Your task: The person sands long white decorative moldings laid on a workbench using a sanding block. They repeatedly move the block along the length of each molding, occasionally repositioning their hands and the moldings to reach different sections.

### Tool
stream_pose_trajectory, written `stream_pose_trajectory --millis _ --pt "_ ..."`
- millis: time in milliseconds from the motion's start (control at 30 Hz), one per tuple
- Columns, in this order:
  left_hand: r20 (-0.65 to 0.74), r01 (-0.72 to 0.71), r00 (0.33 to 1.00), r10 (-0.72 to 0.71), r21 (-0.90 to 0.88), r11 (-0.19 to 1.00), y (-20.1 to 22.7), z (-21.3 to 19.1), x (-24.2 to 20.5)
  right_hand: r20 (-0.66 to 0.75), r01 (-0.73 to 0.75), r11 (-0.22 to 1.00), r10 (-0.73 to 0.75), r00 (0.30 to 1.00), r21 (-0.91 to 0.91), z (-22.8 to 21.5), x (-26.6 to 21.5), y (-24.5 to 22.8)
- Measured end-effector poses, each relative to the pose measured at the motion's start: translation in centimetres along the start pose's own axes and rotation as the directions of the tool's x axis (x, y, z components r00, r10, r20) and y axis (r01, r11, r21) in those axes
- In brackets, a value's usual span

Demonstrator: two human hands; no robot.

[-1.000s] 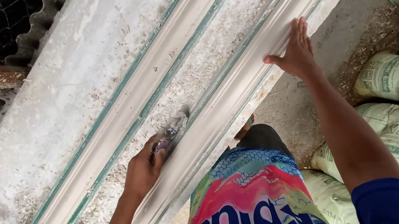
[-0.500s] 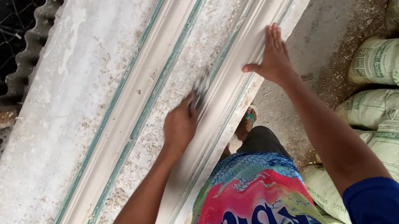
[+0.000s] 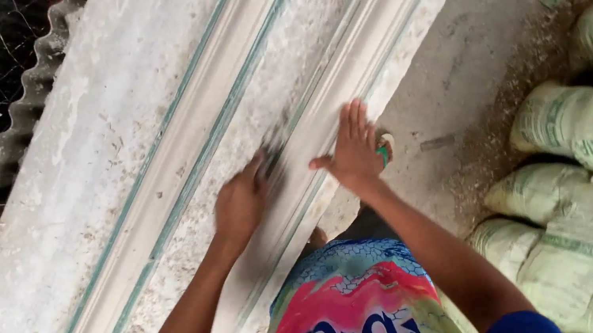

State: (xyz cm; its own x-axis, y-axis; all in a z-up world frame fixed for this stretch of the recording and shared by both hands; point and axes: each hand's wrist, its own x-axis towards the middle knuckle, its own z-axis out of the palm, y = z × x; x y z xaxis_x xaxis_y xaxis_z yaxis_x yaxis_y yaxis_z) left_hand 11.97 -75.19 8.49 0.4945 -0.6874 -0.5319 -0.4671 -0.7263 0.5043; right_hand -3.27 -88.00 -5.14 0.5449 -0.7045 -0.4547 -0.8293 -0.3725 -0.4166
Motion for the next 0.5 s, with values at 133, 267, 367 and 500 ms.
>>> stream_pose_trajectory --millis 133,267,367,500 --pt "-0.022 0.168 0.986 -0.167 0.154 0.974 0.8 1.6 2.5 -0.083 0.12 0.982 -0.109 0.991 0.144 1.2 0.3 1.0" --pt "-0.073 0.064 0.996 -0.055 0.131 0.989 11.9 5.6 18.7 -0.059 0.228 0.971 -0.224 0.973 0.073 -1.8 0.6 1.8" --pt "-0.108 0.02 0.994 -0.015 0.045 0.999 20.1 8.2 27.4 0.19 0.246 0.945 -0.288 0.939 0.217 -5.1 0.9 4.5" --pt "-0.17 -0.229 0.956 0.237 0.068 0.971 20.0 9.2 29.0 0.421 0.159 0.933 -0.292 0.859 0.323 -13.2 6.7 9.7"
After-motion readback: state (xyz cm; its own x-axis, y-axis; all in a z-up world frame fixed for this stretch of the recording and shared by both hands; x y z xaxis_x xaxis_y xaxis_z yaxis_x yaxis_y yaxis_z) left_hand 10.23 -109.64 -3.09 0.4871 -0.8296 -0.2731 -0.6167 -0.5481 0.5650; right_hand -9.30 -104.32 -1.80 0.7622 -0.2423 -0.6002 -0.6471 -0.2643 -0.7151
